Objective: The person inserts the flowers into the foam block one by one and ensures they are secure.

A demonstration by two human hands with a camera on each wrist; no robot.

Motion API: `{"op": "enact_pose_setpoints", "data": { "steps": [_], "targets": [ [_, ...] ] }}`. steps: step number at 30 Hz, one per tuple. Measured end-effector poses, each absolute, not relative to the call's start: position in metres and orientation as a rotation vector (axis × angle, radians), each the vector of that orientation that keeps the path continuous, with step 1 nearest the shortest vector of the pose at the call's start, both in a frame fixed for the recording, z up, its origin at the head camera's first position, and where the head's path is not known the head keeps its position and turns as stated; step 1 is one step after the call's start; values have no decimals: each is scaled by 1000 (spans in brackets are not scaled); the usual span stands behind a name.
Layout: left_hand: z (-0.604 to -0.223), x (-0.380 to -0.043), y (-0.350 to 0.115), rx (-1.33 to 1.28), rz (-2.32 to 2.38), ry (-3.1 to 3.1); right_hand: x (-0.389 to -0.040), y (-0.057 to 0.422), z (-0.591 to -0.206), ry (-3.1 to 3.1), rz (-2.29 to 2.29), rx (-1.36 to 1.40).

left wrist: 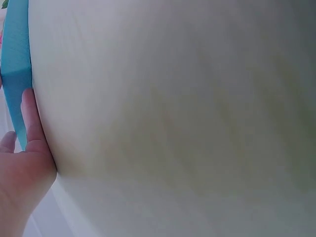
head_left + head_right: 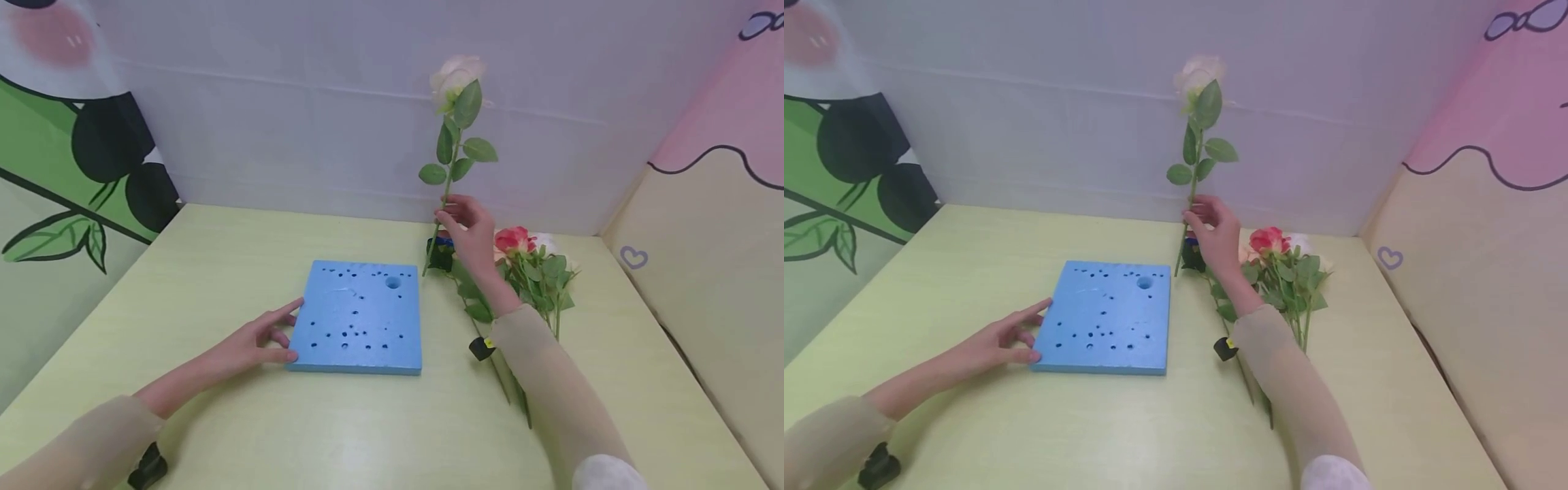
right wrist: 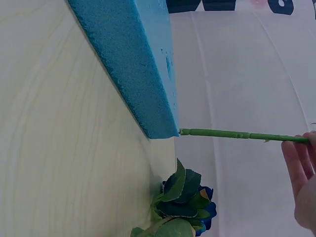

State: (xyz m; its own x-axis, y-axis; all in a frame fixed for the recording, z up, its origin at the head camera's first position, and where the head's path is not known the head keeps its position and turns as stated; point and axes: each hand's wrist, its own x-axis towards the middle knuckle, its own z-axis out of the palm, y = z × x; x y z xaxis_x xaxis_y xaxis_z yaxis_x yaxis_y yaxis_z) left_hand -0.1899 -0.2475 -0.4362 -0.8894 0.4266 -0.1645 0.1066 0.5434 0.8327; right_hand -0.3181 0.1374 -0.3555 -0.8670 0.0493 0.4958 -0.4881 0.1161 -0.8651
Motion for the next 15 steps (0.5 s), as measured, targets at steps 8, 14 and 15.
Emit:
{"op": "enact_pose_setpoints", "data": {
  "steps": [8,14,15],
  "targets": [
    [-437,-191,-248,444,1285,2427,-305,124,-342,-1947,1822,454],
    [-437,-191,-248,437,1286,2428,-321,115,-349,-1888,1854,520],
    [-438,-191,-249,436,1283,2430,-323,112,-349,-1888,1855,527]
  ]
}}
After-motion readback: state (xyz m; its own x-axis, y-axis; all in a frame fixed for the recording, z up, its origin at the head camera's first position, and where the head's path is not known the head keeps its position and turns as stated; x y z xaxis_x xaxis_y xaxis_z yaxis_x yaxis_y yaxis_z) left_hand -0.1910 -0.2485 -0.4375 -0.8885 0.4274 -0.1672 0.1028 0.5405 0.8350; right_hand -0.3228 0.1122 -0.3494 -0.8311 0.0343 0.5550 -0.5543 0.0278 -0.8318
